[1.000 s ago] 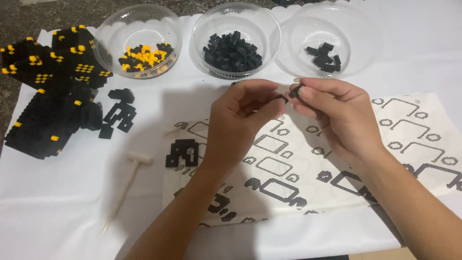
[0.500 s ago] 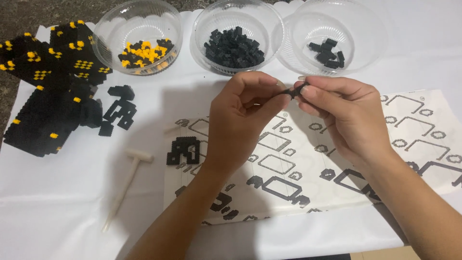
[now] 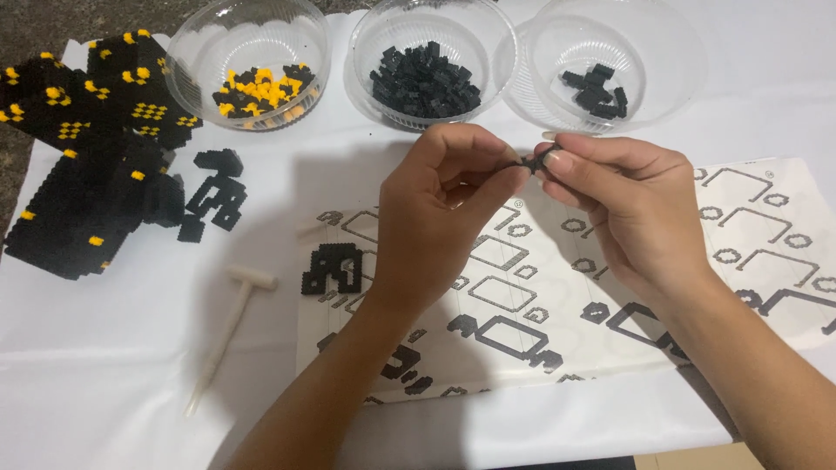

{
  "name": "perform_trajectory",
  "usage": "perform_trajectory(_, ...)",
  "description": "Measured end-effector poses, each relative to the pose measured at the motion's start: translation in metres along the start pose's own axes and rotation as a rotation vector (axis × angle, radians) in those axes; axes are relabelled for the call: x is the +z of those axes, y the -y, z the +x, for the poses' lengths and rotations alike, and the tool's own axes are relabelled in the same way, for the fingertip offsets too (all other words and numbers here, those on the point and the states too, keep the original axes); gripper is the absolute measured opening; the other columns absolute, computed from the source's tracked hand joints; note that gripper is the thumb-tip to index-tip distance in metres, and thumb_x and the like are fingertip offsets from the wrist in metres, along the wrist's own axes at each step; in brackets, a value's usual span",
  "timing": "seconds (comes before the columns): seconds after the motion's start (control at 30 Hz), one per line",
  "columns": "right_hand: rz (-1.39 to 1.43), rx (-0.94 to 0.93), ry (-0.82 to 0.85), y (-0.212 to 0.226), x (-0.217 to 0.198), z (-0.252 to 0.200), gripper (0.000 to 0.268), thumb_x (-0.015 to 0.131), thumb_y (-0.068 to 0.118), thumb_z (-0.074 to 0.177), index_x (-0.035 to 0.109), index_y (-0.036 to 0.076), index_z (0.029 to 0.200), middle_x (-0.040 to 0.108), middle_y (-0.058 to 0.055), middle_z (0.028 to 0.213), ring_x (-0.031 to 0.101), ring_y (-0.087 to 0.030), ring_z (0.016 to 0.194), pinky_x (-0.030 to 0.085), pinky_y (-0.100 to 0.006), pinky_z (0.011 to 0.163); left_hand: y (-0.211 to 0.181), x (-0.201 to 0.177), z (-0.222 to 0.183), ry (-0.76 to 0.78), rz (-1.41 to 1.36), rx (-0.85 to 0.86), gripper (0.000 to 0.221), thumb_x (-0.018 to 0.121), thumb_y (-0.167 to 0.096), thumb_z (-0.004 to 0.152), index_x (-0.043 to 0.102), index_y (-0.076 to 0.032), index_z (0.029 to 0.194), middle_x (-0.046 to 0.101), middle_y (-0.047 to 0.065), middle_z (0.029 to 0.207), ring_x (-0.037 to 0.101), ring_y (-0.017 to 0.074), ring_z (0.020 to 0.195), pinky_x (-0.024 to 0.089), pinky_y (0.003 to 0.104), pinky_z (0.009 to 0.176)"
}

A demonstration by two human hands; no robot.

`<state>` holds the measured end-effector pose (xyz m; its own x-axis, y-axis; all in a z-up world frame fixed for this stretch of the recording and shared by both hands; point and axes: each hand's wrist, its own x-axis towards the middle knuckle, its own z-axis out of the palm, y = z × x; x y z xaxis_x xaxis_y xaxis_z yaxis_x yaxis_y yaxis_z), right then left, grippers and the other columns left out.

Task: Assembling small black plastic interlocking blocks on a white surface using a printed template for guidance.

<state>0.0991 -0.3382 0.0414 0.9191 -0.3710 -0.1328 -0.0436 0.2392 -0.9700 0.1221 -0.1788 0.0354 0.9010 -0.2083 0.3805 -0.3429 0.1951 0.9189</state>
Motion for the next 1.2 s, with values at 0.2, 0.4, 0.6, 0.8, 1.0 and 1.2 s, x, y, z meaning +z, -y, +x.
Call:
perform_trajectory(0.2,0.002,-0.007,-0.009,0.0007,0.0006,-0.0004,0.018,0.071,-0.001,0.075,0.069,0.003,0.092,0.071,-0.012,0.091,0.071,-0.017,0.083,0.061,-0.017,0.075,0.0007,0.0005,0.0004,0.004,-0.003,0.000,0.018,0.069,-0.004,0.082,0.056,-0.009,0.093,0.069,0.006,0.087,0.068,0.0117,0.084,0.057,0.021,0.076)
perform_trajectory(0.4,-0.009,0.002,-0.018,0.0006,0.0018,-0.0012,0.019,0.071,-0.001,0.075,0.069,0.003,0.093,0.071,-0.012,0.090,0.070,-0.016,0.083,0.061,-0.017,0.076,0.0006,0.0012,0.0006,-0.013,0.013,-0.020,0.018,0.070,-0.005,0.081,0.056,-0.009,0.093,0.069,0.006,0.086,0.069,0.0118,0.083,0.057,0.020,0.076)
perform_trajectory(0.6,-0.022,0.017,-0.021,0.0016,0.0031,-0.0024,0.019,0.070,0.000,0.075,0.069,0.002,0.094,0.071,-0.012,0.090,0.069,-0.016,0.080,0.060,-0.016,0.075,0.0014,0.0000,0.0008,-0.007,0.028,-0.011,0.018,0.069,-0.005,0.082,0.056,-0.008,0.094,0.069,0.006,0.086,0.068,0.0115,0.083,0.058,0.021,0.078)
perform_trajectory(0.8,-0.035,0.003,-0.011,0.0020,0.0025,-0.0030,0.018,0.071,0.000,0.075,0.069,0.002,0.093,0.071,-0.012,0.090,0.070,-0.016,0.077,0.060,-0.017,0.074,0.0009,0.0008,0.0006,-0.014,0.023,-0.063,0.016,0.069,-0.006,0.081,0.058,-0.009,0.092,0.069,0.005,0.085,0.067,0.0113,0.081,0.057,0.020,0.073)
perform_trajectory(1.0,-0.054,-0.028,0.031,-0.0020,0.0009,-0.0029,0.018,0.071,0.001,0.077,0.068,0.002,0.094,0.071,-0.012,0.089,0.069,-0.014,0.073,0.060,-0.014,0.071,0.0059,0.0017,-0.0011,-0.032,0.050,-0.017,0.016,0.069,-0.008,0.081,0.058,-0.007,0.092,0.069,0.006,0.084,0.068,0.0126,0.079,0.059,0.021,0.074)
perform_trajectory(1.2,-0.051,0.017,0.006,-0.0035,0.0039,-0.0060,0.018,0.070,0.002,0.078,0.068,0.004,0.095,0.071,-0.009,0.092,0.071,-0.013,0.079,0.061,-0.012,0.073,-0.0007,-0.0039,0.0034,0.007,0.097,-0.057,0.011,0.067,-0.012,0.079,0.058,-0.010,0.086,0.070,0.001,0.074,0.064,0.0070,0.064,0.054,0.018,0.061)
